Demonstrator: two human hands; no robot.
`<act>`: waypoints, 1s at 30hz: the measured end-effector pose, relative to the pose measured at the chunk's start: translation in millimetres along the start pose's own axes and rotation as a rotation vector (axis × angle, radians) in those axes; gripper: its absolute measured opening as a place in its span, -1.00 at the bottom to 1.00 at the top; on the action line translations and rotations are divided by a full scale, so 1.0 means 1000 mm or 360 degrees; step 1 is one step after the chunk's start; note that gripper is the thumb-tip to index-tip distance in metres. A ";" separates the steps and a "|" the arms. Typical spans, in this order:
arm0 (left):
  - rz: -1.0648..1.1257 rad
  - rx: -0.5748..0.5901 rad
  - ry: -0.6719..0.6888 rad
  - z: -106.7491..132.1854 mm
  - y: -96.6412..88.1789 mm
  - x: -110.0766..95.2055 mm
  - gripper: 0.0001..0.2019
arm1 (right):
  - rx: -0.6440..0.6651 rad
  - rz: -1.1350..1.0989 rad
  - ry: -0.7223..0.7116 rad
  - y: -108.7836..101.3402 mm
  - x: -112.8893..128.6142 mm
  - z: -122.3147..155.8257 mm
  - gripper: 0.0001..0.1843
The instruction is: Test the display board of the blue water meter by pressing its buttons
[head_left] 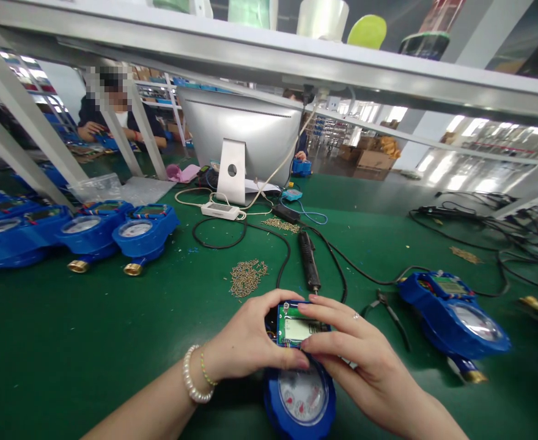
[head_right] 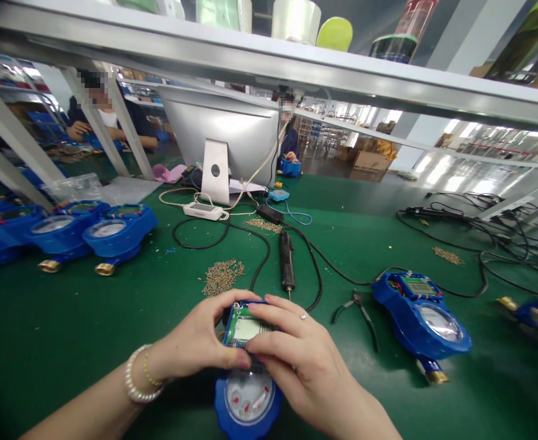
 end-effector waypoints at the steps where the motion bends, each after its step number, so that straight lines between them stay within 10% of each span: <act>1: 0.0012 0.0006 0.0005 0.000 0.000 0.001 -0.28 | -0.0004 0.0036 -0.0024 0.001 0.001 0.000 -0.71; 30: -0.0005 0.0045 -0.0021 -0.002 0.003 -0.003 -0.38 | -0.0236 0.0045 -0.0073 0.008 -0.005 0.012 -0.71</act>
Point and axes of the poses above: each hand's wrist, its own z-axis away from the middle knuckle, its own y-axis out of the palm, x = y × z, the point moved 7 cm from there along -z, towards the middle knuckle, and after that the axes turned 15 degrees about x, right-handed, at the moved point
